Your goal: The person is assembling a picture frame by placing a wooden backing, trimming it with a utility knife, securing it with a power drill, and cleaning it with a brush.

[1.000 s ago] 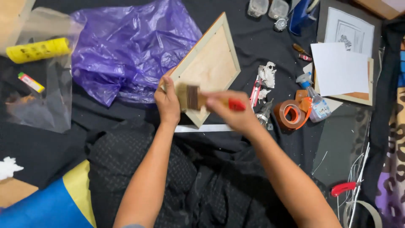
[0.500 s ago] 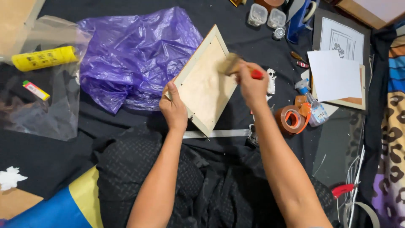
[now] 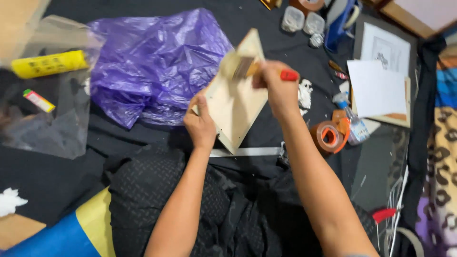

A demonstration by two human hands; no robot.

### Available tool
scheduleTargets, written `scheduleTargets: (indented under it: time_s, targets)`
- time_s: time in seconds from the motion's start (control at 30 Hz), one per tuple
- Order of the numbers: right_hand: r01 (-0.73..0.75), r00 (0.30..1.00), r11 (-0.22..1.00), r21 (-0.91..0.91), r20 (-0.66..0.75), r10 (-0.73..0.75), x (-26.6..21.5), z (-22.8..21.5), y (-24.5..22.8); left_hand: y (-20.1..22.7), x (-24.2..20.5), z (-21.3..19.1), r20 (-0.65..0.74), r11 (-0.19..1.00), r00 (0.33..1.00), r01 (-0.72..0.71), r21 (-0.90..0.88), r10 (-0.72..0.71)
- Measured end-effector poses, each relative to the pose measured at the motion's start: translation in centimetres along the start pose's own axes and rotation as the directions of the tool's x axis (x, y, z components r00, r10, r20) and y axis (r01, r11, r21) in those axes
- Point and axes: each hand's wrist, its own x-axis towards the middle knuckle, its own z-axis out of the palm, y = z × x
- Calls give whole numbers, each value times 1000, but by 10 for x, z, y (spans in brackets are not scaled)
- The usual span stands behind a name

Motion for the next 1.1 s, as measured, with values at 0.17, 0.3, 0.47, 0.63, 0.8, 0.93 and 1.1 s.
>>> scheduleTargets:
  time_s: [0.17,0.3,0.47,0.63,0.8,0.93,1.1]
  targets:
    - [-28,999,994,103,-25,31,23,-13,0,-1,2,-1,4,1000,1000,-2,6,2]
    - [-95,976,994,-45,-202,84,53,-64,75,0,-1,1,20,1000,1000,-3,-10,4]
    - [-196,917,973,119,-329,225,52,-72,52,-2,1,1,-8,1000,1000,-11,15,11]
    - [-263,865,909,-324,-497,73,63,-145,133,0,2,1,-41,1000,999,-10,3,10]
    - [-252,925,917,-309,-356,135,36,-121,111,5,0,1,-30,1000,999,-30,5,30]
    - [-216,953,946,-241,-264,150,-2,-100,56,4,0,2,-36,999,999,-39,-16,39]
    - [-272,960,863,-426,-179,215,-40,-106,85,1,1,2,-41,1000,999,8,-21,-9]
